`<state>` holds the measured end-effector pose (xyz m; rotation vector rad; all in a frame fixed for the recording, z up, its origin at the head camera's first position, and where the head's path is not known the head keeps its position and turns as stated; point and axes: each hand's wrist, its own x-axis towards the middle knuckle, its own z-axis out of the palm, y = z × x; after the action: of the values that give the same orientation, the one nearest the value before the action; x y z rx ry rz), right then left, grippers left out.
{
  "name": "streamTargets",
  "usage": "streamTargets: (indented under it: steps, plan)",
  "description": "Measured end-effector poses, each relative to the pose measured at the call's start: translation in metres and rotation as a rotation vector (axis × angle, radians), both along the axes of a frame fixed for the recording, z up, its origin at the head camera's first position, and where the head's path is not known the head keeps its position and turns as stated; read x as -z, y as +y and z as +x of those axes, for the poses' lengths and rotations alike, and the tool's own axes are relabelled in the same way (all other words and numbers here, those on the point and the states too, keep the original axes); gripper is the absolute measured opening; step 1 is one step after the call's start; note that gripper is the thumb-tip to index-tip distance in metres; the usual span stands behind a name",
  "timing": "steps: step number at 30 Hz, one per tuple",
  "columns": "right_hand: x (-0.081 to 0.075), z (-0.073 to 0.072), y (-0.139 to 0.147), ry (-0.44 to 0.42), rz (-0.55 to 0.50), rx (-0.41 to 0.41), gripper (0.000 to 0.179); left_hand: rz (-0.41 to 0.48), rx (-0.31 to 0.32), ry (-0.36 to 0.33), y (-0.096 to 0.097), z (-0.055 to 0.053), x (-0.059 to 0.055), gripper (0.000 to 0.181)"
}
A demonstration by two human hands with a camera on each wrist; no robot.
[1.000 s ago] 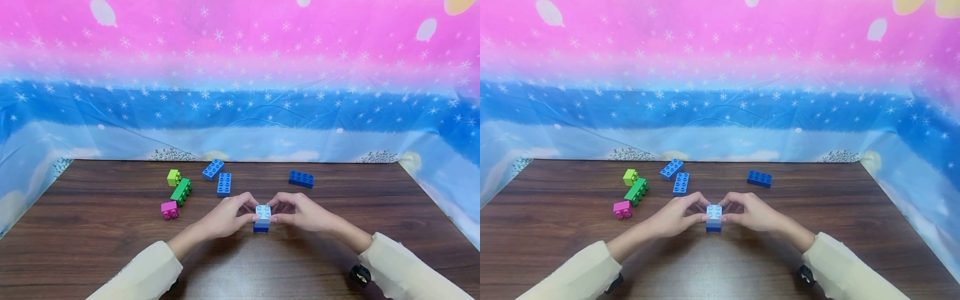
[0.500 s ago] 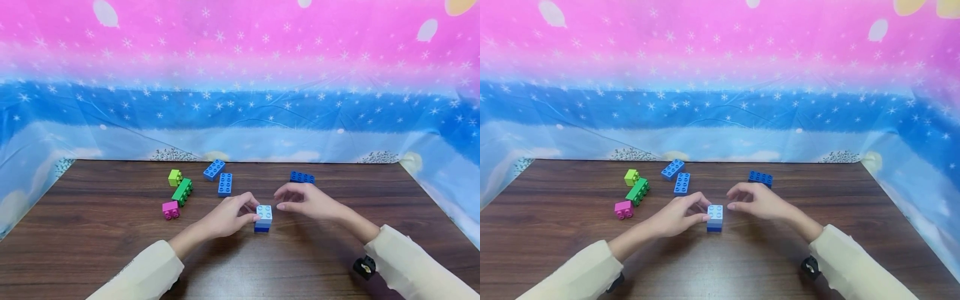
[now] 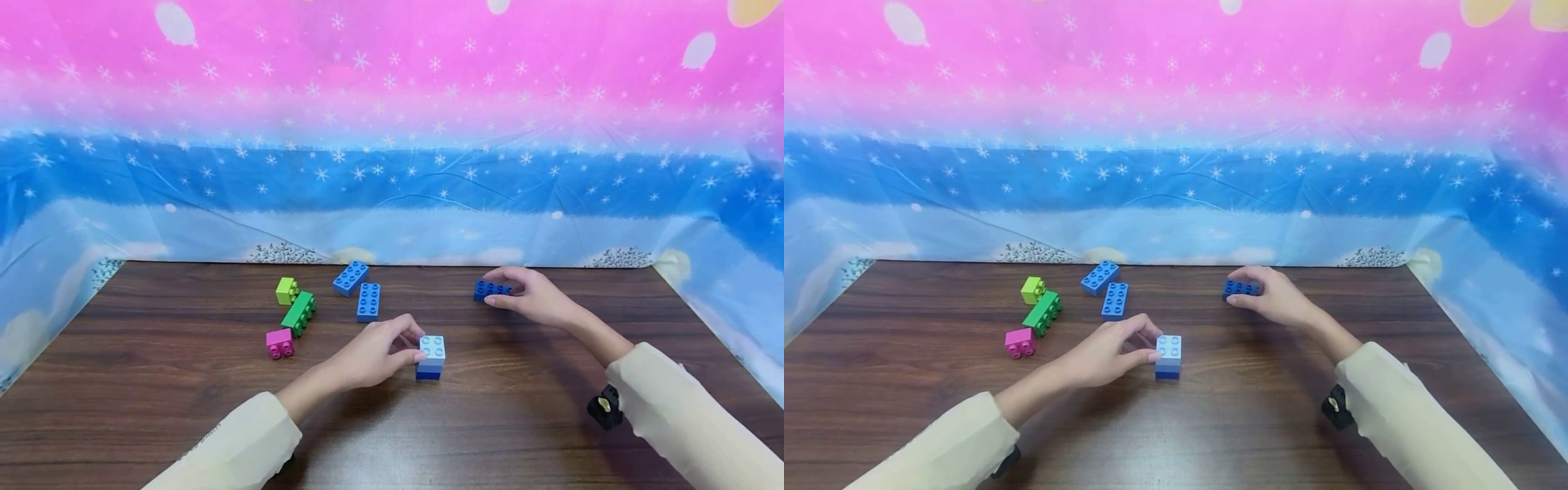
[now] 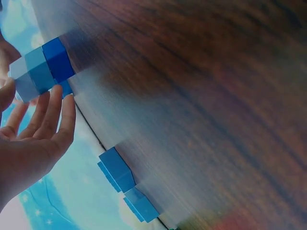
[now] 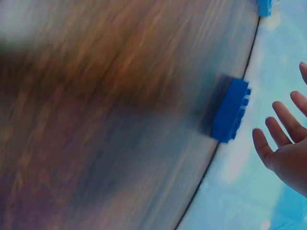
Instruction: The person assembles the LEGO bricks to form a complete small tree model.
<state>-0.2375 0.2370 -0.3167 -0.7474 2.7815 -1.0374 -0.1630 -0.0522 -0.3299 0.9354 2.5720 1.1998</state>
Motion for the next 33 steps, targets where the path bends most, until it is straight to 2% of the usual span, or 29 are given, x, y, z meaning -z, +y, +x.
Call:
streamTargets:
  steps: [11,17,24,33]
  plan:
    - [0.021,-0.013,0.016,-0.016,0.088,0.031,0.05,0.001,-0.001,-0.013,0.001,0.0,0.001,0.017]
    - [0.027,-0.016,0.017,-0.023,0.077,0.046,0.049,-0.007,-0.002,-0.007,0.0,0.0,0.001,0.017]
    - [0.03,-0.017,0.016,-0.017,0.048,0.064,0.044,-0.005,-0.001,-0.006,0.0,0.0,0.002,0.017]
    - [0.029,-0.014,0.015,0.003,0.075,0.072,0.039,-0.005,-0.004,-0.015,0.0,-0.001,0.002,0.017]
